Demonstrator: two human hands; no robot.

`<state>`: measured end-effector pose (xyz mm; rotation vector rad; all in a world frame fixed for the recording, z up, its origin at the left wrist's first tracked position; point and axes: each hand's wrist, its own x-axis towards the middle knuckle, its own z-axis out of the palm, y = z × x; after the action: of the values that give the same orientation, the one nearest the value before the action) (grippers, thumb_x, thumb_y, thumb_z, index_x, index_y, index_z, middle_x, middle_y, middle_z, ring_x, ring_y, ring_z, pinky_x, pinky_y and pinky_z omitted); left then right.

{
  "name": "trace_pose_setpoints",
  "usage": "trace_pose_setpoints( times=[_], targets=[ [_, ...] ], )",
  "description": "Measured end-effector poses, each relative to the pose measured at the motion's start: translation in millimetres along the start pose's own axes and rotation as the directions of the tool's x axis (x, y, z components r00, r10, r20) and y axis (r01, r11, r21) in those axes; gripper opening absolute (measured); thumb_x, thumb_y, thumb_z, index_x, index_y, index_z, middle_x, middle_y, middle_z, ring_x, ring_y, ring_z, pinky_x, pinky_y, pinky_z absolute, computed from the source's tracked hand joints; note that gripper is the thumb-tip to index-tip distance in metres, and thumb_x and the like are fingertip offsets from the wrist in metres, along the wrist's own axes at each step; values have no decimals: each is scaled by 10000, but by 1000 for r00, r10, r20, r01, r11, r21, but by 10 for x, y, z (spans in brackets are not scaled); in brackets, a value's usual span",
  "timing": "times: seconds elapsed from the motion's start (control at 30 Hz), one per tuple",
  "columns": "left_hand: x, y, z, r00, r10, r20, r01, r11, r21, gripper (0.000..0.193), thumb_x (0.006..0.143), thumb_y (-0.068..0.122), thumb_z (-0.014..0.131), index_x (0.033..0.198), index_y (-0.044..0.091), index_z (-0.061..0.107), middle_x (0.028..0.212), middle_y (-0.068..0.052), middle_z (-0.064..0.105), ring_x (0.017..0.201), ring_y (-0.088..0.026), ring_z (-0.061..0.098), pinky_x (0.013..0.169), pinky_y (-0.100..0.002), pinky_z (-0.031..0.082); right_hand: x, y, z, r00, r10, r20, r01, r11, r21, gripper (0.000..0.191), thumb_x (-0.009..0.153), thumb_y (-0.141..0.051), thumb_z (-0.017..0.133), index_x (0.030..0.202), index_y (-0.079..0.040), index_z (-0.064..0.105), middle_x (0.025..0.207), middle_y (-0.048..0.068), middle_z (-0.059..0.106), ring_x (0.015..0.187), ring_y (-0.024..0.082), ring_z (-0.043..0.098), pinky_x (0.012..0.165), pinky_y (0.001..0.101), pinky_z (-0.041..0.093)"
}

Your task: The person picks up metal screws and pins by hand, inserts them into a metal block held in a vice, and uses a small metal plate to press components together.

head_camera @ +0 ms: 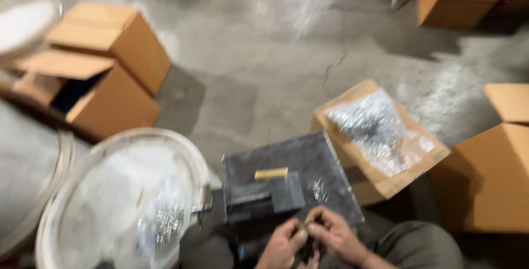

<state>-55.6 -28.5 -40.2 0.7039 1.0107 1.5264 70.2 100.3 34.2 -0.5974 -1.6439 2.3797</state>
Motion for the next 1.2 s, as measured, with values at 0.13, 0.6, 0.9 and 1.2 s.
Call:
trace_pose_setpoints(
  times=[0.13,0.6,0.9,1.2],
  targets=[
    [-116,-138,-136,986,-146,-74,149,988,35,90,1045,138,579,1059,50,570,946,-22,618,881,-105,587,800,-312,546,23,201,-183,996,-68,63,82,962,-262,121,936,-104,674,1034,-33,663,914,7,664,823,75,636,714,250,554],
    [-269,72,-74,997,-36,-72,33,998,-45,200,1023,196,661,1113,17,668,912,-23,705,790,-83,652,671,-256,540,37,530,-88,974,-219,-66,182,916,-357,90,1029,-73,623,1108,-36,601,947,-15,611,794,27,553,678,205,468],
    [-321,55,-119,998,59,-15,-59,997,-47,203,1067,239,651,1009,46,625,845,-3,676,778,-63,622,704,-236,504,19,546,-137,995,-99,5,99,983,-156,82,1029,-86,631,1094,-43,605,967,-26,595,808,41,526,699,218,441],
    [-344,196,-377,947,-287,141,303,947,-109,154,1040,158,673,980,33,604,726,11,557,522,-78,456,442,-251,335,53,182,-93,971,-165,173,236,785,-573,83,899,-74,729,965,-35,696,895,31,723,805,109,677,717,248,525]
  ],
)
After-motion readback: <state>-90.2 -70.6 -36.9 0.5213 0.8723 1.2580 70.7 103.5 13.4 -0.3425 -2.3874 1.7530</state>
